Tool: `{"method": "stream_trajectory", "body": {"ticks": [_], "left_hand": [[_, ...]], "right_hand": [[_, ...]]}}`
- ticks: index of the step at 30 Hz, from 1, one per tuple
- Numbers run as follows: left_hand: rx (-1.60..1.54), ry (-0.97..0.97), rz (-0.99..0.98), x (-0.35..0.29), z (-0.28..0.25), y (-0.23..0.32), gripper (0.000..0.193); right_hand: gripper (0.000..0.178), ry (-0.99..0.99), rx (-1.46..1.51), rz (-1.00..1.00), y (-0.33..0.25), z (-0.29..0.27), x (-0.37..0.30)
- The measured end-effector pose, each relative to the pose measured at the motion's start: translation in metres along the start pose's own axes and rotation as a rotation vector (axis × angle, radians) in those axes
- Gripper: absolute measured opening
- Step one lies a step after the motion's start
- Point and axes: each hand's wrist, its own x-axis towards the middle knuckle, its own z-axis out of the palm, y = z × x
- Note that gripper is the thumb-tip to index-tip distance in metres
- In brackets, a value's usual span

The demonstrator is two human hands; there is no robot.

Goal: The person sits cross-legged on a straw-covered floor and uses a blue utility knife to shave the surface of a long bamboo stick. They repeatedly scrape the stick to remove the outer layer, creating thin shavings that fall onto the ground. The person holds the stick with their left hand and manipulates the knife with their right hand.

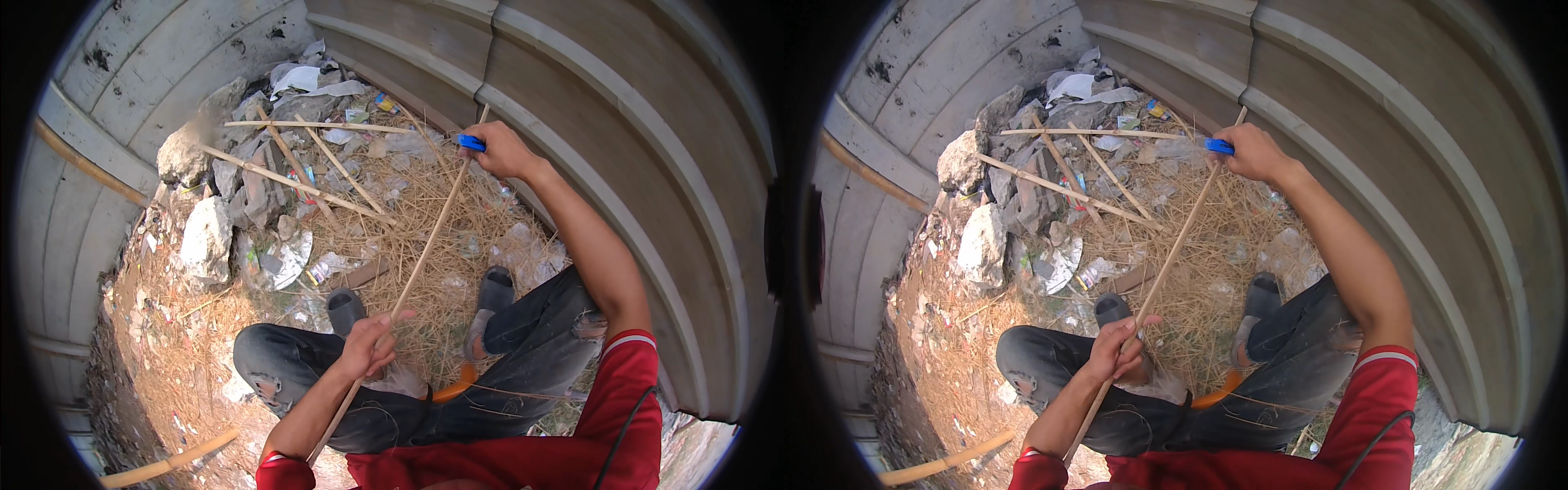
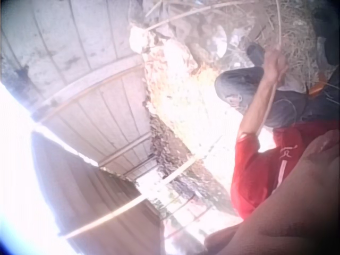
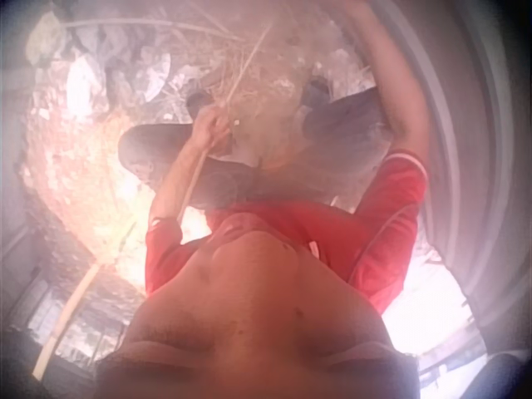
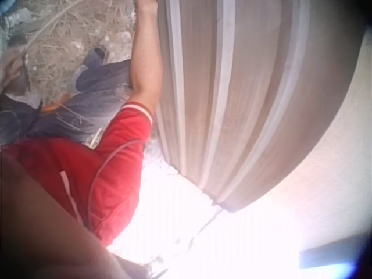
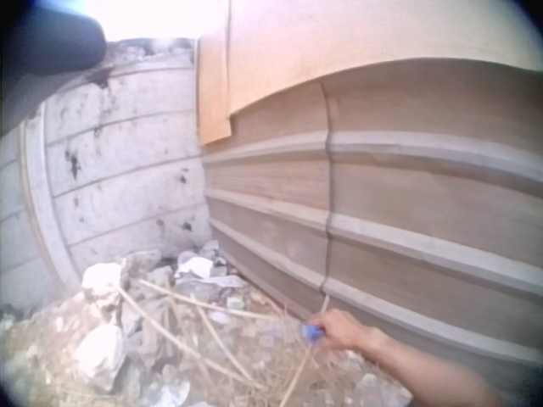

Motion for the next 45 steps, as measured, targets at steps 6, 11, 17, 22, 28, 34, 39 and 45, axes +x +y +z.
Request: {"method": "stream_trajectory", "body": {"ticks": [6,11,17,22,28,34,39,45], "left_hand": [[0.013,-0.028,0.014,0.001,0.003,0.000,0.053],[0.012,-0.055,0.017,0.000,0.005,0.001,0.053],[0.074,-0.028,0.127,0.002,0.004,-0.003,0.051],[0.119,0.005,0.179,0.003,0.003,0.001,0.050],[0.158,0.050,0.216,0.000,-0.004,0.001,0.051],[-0.048,0.268,0.434,-0.003,-0.023,0.013,0.051],[-0.053,0.227,0.469,0.004,-0.014,0.028,0.053],[-0.055,0.198,0.522,0.010,0.004,0.034,0.055]], "right_hand": [[0.012,0.148,0.445,0.191,0.002,0.000,0.010],[0.013,0.114,1.249,0.322,0.018,-0.017,0.004],[0.012,0.316,1.178,0.332,-0.027,-0.043,-0.001],[0.009,0.515,1.607,0.245,0.004,-0.063,-0.006],[0.011,1.028,1.345,0.298,0.030,-0.099,-0.018],[0.032,1.010,0.429,0.408,-0.004,-0.125,-0.039],[0.051,0.415,-0.265,0.355,-0.049,-0.074,-0.051],[0.039,-0.159,0.263,0.059,-0.155,-0.002,-0.050]]}}
